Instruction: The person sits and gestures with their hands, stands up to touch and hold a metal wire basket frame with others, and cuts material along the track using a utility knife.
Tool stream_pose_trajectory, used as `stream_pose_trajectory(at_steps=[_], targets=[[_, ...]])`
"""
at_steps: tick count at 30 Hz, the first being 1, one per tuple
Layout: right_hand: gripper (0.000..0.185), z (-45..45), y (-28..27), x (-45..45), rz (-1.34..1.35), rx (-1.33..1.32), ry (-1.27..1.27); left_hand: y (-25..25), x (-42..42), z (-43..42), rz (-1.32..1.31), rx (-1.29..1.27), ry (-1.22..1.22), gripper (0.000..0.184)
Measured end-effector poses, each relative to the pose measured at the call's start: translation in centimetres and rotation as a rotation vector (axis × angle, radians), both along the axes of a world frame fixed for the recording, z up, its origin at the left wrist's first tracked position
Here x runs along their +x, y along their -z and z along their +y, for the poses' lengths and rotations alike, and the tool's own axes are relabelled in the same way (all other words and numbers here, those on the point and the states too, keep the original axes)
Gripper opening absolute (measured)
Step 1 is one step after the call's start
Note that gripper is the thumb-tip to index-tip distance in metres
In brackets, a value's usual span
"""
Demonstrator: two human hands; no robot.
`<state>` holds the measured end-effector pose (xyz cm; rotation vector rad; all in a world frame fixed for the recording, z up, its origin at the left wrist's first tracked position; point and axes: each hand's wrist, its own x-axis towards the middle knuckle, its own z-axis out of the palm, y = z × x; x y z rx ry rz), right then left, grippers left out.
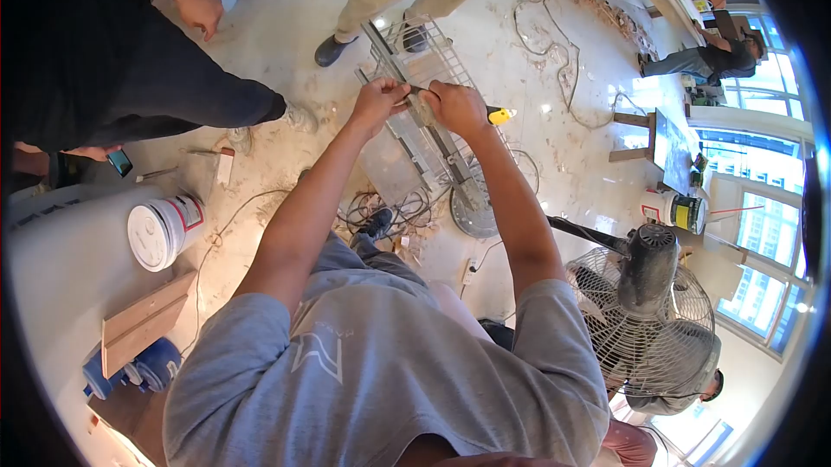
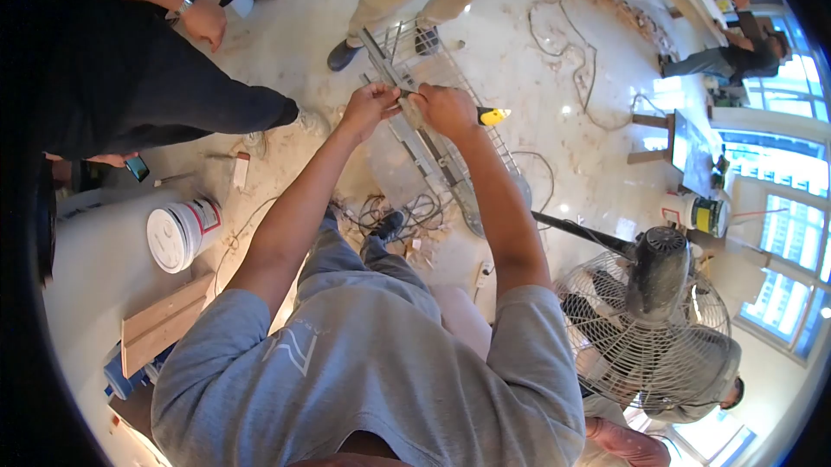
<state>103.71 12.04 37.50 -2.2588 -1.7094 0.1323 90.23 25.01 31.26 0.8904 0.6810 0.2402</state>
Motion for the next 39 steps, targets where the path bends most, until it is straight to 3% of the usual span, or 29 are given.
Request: stream_pose_trajectory(at_steps=[7, 13, 19, 31, 39], targets=[[0.029, -2.0, -0.4, -0.9, 0.033, -0.093, 0.033, 0.6, -0.5, 0.0, -0.034, 0.115, 0.119, 0.014], [0.028, 0.5, 0.2, 0.0, -0.002, -0.004, 0.015, 0.0, -0.1, 0.0, -0.017, -0.096, -0.05, 0.014], [0.028, -2.0, 0.1, -0.9, 0.061, -0.029, 0.028, 0.9, -0.6, 0.4, -0.059, 0.075, 0.155, 0.011], [0.027, 0.0, 0.3, -0.5, 0.049, 0.0, 0.059, -0.3, -0.2, 0.1, -0.016, -0.062, 0.007, 0.014], [0.028, -0.3, 0.7, 0.3, 0.069, -0.033, 0.026, 0.2, 0.0, 0.5, -0.009, -0.013, 0.073, 0.019]])
